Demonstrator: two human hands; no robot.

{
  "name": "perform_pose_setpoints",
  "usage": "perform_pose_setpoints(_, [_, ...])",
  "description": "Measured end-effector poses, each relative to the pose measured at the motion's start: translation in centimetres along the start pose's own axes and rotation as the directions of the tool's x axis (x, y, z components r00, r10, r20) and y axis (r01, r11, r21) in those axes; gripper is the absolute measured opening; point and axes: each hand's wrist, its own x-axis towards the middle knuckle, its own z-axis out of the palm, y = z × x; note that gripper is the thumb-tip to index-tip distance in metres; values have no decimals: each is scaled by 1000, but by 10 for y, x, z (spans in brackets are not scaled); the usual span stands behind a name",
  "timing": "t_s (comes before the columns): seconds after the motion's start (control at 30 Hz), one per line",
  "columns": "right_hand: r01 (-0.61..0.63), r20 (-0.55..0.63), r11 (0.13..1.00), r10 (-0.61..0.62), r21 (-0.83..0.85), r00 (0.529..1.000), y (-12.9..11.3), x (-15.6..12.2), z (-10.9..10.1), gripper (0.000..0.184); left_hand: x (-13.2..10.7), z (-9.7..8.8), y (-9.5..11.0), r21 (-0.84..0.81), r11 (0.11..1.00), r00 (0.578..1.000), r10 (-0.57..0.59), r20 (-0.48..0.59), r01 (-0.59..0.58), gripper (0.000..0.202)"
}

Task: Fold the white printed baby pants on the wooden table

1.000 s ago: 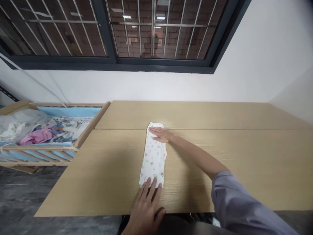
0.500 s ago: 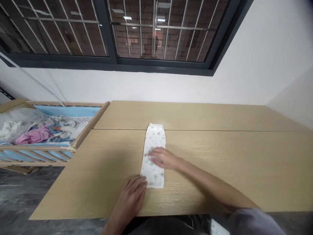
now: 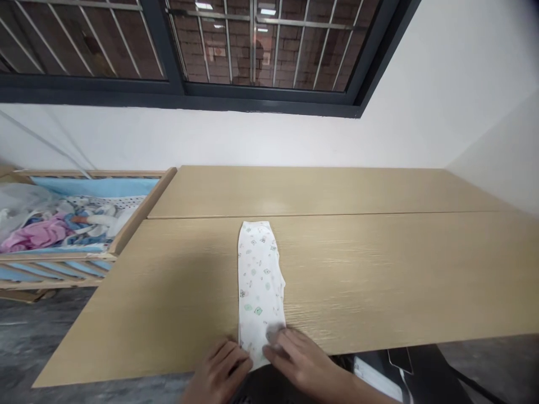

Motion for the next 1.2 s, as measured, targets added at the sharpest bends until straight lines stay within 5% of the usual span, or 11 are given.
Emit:
perform_pose_setpoints(0.1, [28, -26, 999, -28, 28, 999, -4, 3, -6, 21, 4, -11, 2, -12, 1000, 1000, 18, -7, -18, 26])
perform_pose_setpoints(0.23, [-25, 12, 987, 24, 160, 1000, 4, 22, -41, 33, 13, -28, -3, 0, 1000, 995, -23, -98, 23, 27])
perform_pose_setpoints(0.43, [-191, -71, 868, 250, 459, 966, 62, 82, -77, 32, 63, -50, -44, 154, 978, 961, -99, -259, 142, 18])
perform_pose_setpoints(0.6, [-277, -195, 808, 428, 521, 882, 144, 141, -54, 26, 136, -59, -107, 347, 894, 951, -216, -222, 284, 22])
perform_pose_setpoints(0.73, [-417, -133, 721, 571, 554, 810, 202, 179, -17, 30, 188, -52, -159, 447, 794, 904, -419, -88, 411, 25])
perform_pose_setpoints(0.83, [-493, -85, 711, 607, 501, 790, 223, 192, 1, 30, 208, -43, -175, 461, 759, 873, -482, -73, 459, 21])
perform_pose_setpoints(0.93, [-495, -110, 748, 593, 443, 798, 220, 190, -1, 31, 200, -36, -156, 481, 716, 844, -526, -103, 505, 25])
perform_pose_setpoints(1.0, [-417, -145, 842, 485, 342, 862, 206, 184, -11, 37, 178, -25, -127, 485, 705, 839, -530, -127, 518, 37])
perform_pose_setpoints(1.1, [-129, -41, 972, 139, 198, 989, 174, 176, -25, 47, 137, 5, -77, 480, 728, 862, -487, -140, 489, 52])
perform_pose_setpoints(1.2, [134, 149, 957, -176, 257, 973, 143, 170, -21, 53, 108, 42, -43, 522, 705, 857, -504, -109, 480, 58])
